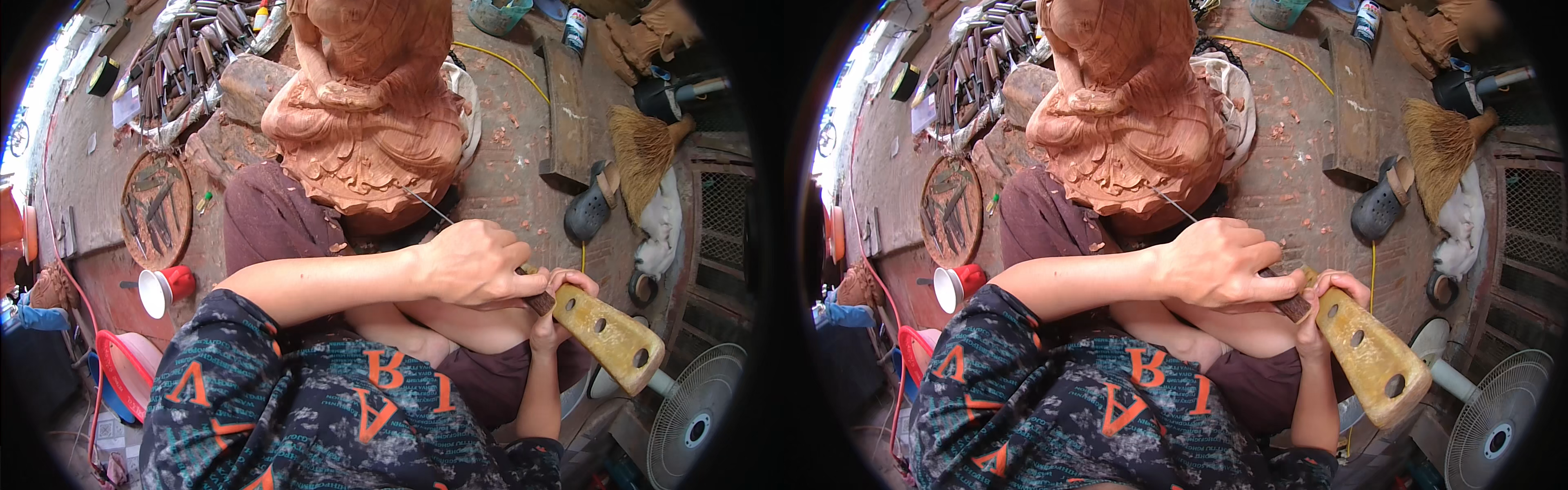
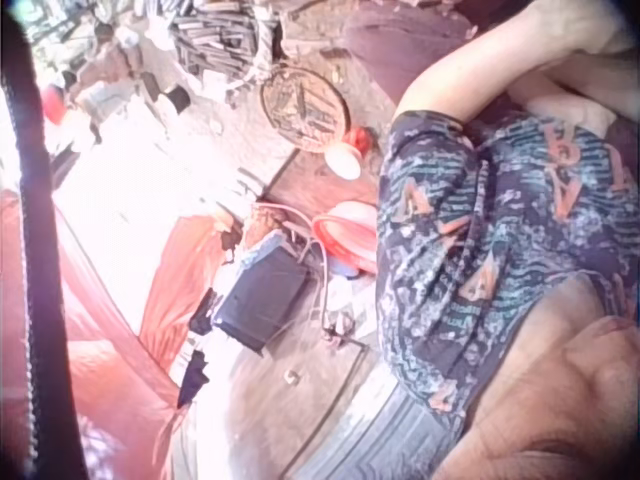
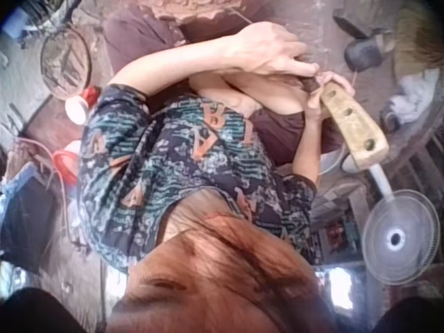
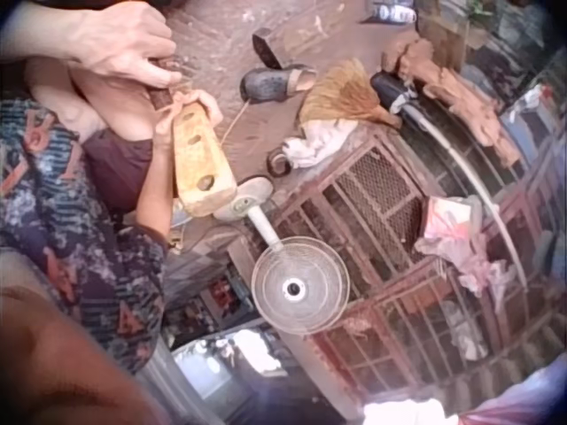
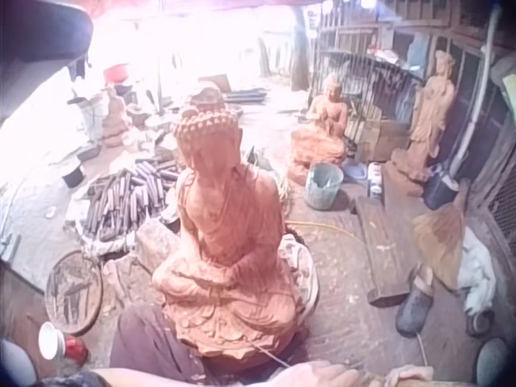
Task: The person is carving a wooden statue of a seated figure using a chisel and a wooden mallet. They repeatedly strike the chisel to shape the folds of the figure's clothing and occasionally switch to different chisels from a nearby collection.
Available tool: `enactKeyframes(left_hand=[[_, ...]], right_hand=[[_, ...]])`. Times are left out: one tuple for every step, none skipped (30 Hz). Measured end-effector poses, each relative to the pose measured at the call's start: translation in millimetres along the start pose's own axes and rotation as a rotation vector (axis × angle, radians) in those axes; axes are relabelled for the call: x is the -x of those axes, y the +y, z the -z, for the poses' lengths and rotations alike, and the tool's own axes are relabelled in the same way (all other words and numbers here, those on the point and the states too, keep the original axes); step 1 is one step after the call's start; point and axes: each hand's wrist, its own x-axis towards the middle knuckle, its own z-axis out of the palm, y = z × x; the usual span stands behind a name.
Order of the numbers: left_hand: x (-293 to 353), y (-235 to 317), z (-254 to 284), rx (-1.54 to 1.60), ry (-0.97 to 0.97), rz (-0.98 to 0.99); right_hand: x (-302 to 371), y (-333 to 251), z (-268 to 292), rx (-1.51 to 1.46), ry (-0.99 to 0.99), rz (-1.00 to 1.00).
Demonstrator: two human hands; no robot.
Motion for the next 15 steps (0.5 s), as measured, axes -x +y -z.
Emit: enactKeyframes(left_hand=[[0.7,-0.2,-0.3,0.008,-0.013,0.008],[1.3,-0.3,-0.5,0.017,-0.025,0.015],[1.8,-0.9,0.0,0.025,-0.029,0.02],[2.1,-1.4,1.0,0.033,-0.033,0.025],[2.1,-1.9,2.0,0.04,-0.037,0.031],[1.7,-2.2,3.2,0.058,-0.052,0.041],[1.0,-2.4,4.6,0.077,-0.067,0.051],[0.9,-2.4,5.3,0.095,-0.082,0.062],[1.1,-2.0,4.8,0.096,-0.066,0.051],[1.2,-1.2,4.0,0.097,-0.05,0.04],[1.4,-0.7,3.6,0.098,-0.035,0.029],[1.6,-0.5,3.5,0.105,-0.031,0.028],[1.5,-0.3,3.7,0.111,-0.028,0.027],[1.5,-0.1,3.8,0.118,-0.025,0.026],[1.2,-0.1,3.9,0.117,-0.042,0.034]], right_hand=[[-0.9,0.5,0.0,0.005,-0.01,0.026],[-1.7,0.6,-0.3,0.011,-0.019,0.051],[-3.2,-0.8,-1.0,0.012,-0.036,0.066],[-5.2,-3.4,-1.6,0.013,-0.054,0.081],[-5.9,-4.7,-2.5,0.014,-0.071,0.096],[-4.7,-4.7,-3.4,0.036,-0.049,0.058],[-2.6,-4.6,-4.3,0.058,-0.026,0.02],[-1.3,-4.0,-5.0,0.079,-0.004,-0.018],[-1.4,-2.5,-4.7,0.062,-0.019,0.012],[-2.1,-0.5,-3.8,0.043,-0.033,0.041],[-2.4,0.6,-3.4,0.025,-0.048,0.07],[-2.3,0.5,-3.5,0.033,-0.054,0.074],[-2.4,-0.1,-3.4,0.041,-0.06,0.078],[-2.3,-0.5,-3.3,0.049,-0.066,0.081],[-2.5,-0.8,-3.4,0.04,-0.073,0.091]])
